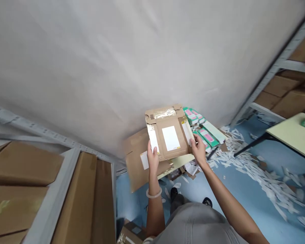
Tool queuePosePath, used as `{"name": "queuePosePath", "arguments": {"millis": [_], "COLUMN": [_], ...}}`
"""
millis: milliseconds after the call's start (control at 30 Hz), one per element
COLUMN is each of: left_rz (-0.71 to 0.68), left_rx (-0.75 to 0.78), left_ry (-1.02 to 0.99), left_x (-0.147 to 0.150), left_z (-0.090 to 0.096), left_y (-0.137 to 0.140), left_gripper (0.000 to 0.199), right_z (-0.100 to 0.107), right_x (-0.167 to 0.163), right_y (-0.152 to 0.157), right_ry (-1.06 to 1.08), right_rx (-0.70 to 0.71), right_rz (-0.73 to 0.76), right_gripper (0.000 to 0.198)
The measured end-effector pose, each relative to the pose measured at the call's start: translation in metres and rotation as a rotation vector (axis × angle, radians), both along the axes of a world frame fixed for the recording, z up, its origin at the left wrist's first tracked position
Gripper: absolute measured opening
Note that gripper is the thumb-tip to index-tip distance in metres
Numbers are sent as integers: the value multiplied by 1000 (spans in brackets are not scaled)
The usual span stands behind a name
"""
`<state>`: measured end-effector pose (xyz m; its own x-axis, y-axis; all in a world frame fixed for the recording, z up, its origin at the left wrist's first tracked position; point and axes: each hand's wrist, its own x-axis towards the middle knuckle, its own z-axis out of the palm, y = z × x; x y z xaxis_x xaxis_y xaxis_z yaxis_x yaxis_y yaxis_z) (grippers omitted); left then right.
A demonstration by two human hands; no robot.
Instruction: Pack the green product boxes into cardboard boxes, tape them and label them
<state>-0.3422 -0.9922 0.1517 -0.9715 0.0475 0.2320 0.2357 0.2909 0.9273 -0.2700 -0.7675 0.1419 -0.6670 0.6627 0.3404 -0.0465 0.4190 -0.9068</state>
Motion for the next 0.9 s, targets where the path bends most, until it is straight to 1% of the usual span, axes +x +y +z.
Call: {"name": "queuePosePath", "arguments": {"millis": [100,233,367,500,600,700,800,900], "left_rz": [-155,-445,-720,-977,-1159,-1303,-1413,-1473], "left_rx": [17,24,12,16,21,24,32,37], "left_ry": [17,9,-23,-33,-46,-55,-47,-52], "left_x": [25,62,102,140,169,197,220,237], "left_z": [4,-1,-6,-6,-5,-4,-1,-2], "left_y": [86,207,320,427,510,589,661,723], "left_gripper": [59,58,57,55,53,53,52,52], "right_z": [7,3,-5,-12,-15,-15,-12,-9], "right_x": [57,146,231,301,343,375,399,415], "right_y": [73,164,233,291,335,379,424,466], "right_ry": [25,47,45,68,84,113,125,131], "right_rx": [5,-23,-69,-79,-84,-74,-64,-66], "right_rz": [-151,-426,-684,-907,-1078,-1228,-1342,-1404], "right_gripper": [42,41,42,44,46,47,47,48]}}
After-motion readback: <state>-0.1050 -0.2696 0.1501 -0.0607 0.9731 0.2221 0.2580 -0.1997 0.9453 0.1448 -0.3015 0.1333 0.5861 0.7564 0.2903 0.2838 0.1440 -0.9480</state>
